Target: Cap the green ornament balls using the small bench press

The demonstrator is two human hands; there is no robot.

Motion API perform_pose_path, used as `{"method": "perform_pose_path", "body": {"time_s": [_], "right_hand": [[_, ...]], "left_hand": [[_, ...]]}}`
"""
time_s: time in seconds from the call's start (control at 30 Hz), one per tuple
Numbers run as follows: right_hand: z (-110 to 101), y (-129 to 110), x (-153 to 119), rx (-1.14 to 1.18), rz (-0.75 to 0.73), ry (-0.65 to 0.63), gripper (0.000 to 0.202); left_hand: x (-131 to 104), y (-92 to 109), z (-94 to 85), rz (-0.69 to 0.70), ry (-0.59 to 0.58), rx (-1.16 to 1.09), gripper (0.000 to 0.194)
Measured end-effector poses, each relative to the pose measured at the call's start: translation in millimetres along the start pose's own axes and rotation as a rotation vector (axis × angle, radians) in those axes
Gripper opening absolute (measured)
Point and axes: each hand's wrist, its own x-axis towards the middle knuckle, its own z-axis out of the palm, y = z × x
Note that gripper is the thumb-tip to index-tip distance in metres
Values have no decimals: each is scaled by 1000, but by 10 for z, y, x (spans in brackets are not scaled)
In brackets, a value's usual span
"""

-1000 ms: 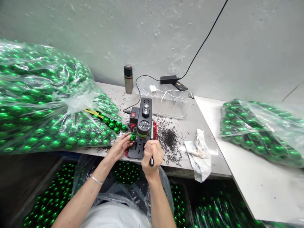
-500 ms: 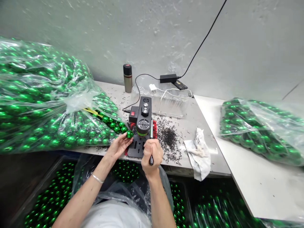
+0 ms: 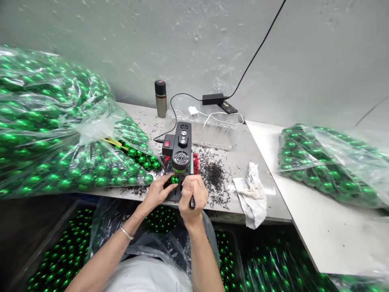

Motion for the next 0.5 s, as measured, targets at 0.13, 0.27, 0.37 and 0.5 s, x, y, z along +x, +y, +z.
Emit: {"method": "perform_pose_path", "body": {"time_s": [0.13, 0.27, 0.37, 0.5], "right_hand": [[3, 5, -8, -1, 5, 7, 30], [2, 10, -18, -4, 10, 9, 30], [1, 13, -25, -5, 8, 3, 30], [-1, 9, -30, -17, 5, 6, 29]], "left_hand": [[-28, -40, 0, 148, -28, 79, 37], [-54, -69, 9, 218, -42, 121, 35], [-53, -75, 29, 201, -28, 137, 35], [-17, -92, 84, 161, 28, 120, 34]]}}
